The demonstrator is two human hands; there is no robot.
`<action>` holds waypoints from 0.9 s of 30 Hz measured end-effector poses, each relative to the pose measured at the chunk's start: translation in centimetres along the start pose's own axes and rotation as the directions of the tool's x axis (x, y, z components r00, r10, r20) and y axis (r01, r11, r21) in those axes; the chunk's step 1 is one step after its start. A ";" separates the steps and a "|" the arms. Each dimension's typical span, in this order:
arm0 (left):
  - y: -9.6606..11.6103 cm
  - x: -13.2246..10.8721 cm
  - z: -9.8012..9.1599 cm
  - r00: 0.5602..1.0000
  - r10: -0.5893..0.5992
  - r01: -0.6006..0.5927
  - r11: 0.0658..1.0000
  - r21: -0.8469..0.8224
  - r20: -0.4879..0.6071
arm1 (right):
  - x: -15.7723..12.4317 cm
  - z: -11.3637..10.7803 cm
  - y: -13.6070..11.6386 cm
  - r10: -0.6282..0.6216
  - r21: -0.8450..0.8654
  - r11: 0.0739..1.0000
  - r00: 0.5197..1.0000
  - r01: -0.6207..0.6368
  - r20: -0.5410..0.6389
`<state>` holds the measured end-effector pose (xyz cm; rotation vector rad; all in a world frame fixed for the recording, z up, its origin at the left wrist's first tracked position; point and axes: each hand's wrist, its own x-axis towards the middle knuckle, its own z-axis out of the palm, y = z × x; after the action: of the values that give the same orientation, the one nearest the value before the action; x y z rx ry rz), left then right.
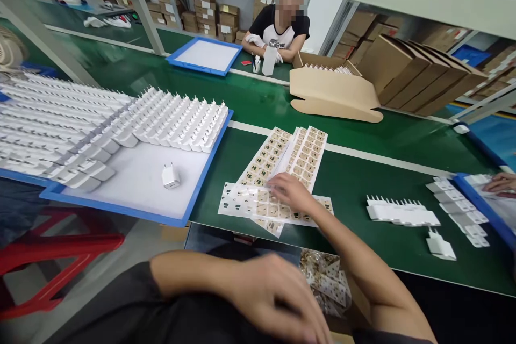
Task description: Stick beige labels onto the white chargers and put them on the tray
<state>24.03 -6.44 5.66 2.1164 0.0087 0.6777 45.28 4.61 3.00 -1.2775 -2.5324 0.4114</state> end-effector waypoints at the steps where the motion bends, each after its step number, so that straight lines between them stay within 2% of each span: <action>1: -1.3 -0.6 -0.7 0.997 -0.026 0.027 1.000 0.008 -0.079 | -0.1 0.9 -0.8 -0.034 0.009 0.999 0.999 0.034 0.024; 2: -2.7 -1.3 -1.4 0.981 -0.079 0.088 0.995 0.042 -0.180 | -0.2 1.5 -1.4 -0.056 0.008 0.998 0.998 0.055 0.028; 3: -4.1 -2.2 -2.0 0.935 -0.160 0.200 0.975 0.097 -0.317 | -0.2 2.1 -1.8 -0.067 -0.003 0.998 0.998 0.067 0.016; 4: -5.6 -3.0 -2.6 0.892 -0.209 0.300 0.937 0.179 -0.401 | -0.2 2.5 -2.1 -0.072 -0.019 0.997 0.997 0.072 -0.001; 6: -8.1 -4.4 -3.4 0.843 -0.250 0.439 0.831 0.341 -0.476 | -0.1 3.0 -2.2 -0.073 -0.054 0.996 0.997 0.072 -0.023; 9: -10.8 -5.4 -3.8 0.815 -0.282 0.544 0.673 0.501 -0.506 | 0.0 3.5 -2.0 -0.077 -0.090 0.993 0.997 0.074 -0.030; 11: -11.8 -5.5 -3.6 0.809 -0.298 0.568 0.617 0.544 -0.507 | 0.0 3.7 -1.8 -0.070 -0.108 0.992 0.997 0.065 -0.043; 13: -12.3 -5.5 -3.3 0.810 -0.302 0.571 0.603 0.557 -0.504 | -0.1 3.9 -1.9 -0.055 -0.112 0.993 0.997 0.049 -0.055; 19: -12.5 -5.5 -2.9 0.798 -0.317 0.586 0.604 0.540 -0.512 | -0.3 4.1 -2.3 -0.005 -0.080 0.997 0.999 0.001 -0.045; 27: -12.9 -5.7 -2.7 0.795 -0.293 0.581 0.620 0.528 -0.531 | 0.0 4.2 -2.3 -0.036 -0.103 0.994 0.996 0.028 -0.079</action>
<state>21.00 2.01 -5.53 2.4453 1.1565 0.8608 42.08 2.73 -0.07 -1.2605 -2.5306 0.2220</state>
